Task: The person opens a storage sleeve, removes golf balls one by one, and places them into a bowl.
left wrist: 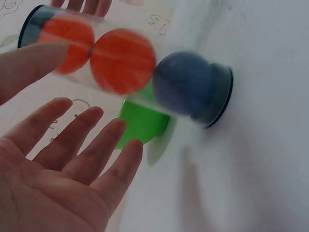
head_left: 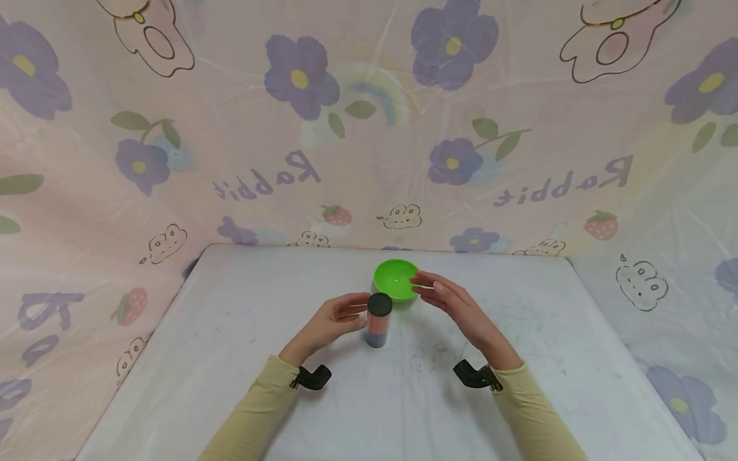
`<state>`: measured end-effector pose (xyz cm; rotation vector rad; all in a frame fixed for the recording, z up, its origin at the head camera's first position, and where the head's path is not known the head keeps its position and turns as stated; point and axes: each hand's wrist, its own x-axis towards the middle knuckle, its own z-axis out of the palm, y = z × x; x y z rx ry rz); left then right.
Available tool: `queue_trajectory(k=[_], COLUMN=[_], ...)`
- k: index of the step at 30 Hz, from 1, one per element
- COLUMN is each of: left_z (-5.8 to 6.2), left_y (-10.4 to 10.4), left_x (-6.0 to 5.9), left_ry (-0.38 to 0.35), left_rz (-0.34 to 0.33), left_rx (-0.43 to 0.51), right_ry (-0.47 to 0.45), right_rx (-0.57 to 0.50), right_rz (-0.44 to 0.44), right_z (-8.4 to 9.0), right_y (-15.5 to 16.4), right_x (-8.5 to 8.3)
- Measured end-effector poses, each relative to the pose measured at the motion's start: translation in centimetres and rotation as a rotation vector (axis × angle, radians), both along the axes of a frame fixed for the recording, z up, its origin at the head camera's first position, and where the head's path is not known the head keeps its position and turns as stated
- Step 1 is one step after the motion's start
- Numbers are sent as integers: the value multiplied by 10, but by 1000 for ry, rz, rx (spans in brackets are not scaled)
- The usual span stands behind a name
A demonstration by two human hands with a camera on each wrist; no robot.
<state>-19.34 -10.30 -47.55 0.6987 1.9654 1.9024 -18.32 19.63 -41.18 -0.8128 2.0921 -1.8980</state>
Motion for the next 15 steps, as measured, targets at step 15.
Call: queue_trajectory(k=[15], left_z=[-19], left_y=[29], left_x=[5], left_ry=[-5], left_rz=[54], left_rx=[33], right_ry=[-50], right_rx=[-50], right_rz=[31], right_z=[-9], right_y=[-16], right_x=[5])
